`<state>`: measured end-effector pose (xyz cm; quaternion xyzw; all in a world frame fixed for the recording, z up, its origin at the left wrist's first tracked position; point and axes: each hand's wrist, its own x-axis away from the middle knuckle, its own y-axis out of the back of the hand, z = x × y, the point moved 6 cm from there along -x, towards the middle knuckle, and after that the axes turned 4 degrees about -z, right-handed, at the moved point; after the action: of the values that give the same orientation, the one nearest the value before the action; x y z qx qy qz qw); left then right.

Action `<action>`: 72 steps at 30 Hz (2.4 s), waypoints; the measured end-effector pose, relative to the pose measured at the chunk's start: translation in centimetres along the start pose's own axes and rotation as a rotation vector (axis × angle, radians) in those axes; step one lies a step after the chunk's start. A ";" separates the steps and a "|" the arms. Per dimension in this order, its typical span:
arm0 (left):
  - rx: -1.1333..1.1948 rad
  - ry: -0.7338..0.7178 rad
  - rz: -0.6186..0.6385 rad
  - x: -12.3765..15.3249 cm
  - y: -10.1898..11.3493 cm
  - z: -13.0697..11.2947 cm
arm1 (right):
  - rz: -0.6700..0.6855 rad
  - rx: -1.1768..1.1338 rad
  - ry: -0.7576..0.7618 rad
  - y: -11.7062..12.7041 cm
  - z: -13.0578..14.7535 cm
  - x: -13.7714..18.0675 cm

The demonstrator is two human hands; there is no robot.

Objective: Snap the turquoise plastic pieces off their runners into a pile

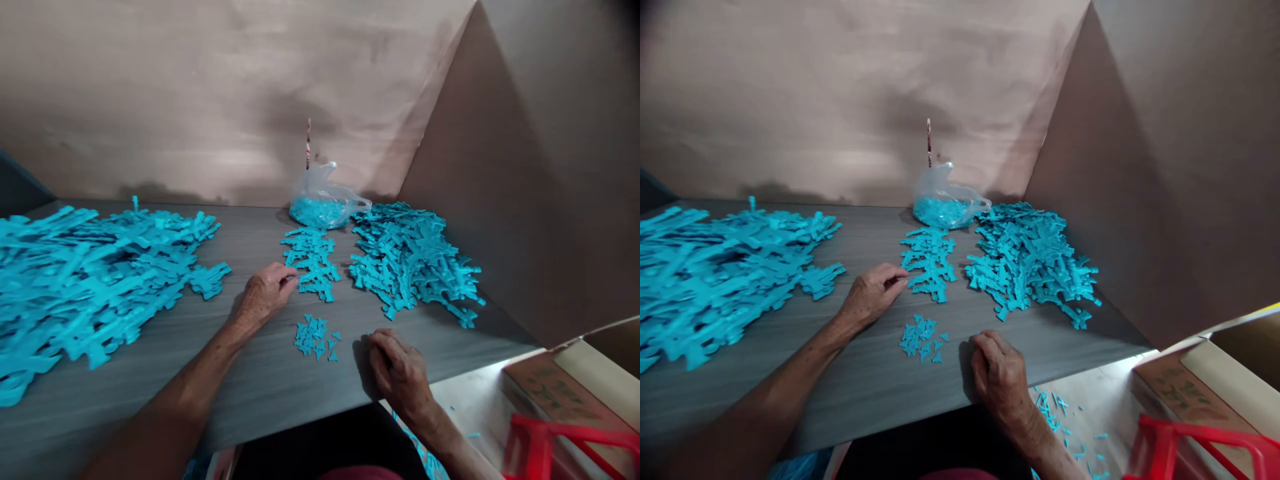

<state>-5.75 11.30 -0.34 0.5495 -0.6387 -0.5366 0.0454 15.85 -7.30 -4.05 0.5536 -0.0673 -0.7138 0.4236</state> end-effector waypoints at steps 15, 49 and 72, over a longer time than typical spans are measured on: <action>0.060 -0.045 0.134 3.8 -0.9 -1.3 | 0.387 -0.015 -0.074 -3.6 4.2 -0.8; -0.254 -0.035 0.103 0.2 -3.8 -0.5 | 0.479 -0.106 0.022 -7.9 6.9 -3.3; 0.009 -0.071 -0.142 1.5 -0.5 -1.5 | 0.090 -0.232 0.148 -1.6 5.5 -1.7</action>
<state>-5.04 9.25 -0.85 0.5744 -0.6016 -0.5548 -0.0181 10.40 -7.19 -1.67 0.5484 0.0225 -0.6543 0.5202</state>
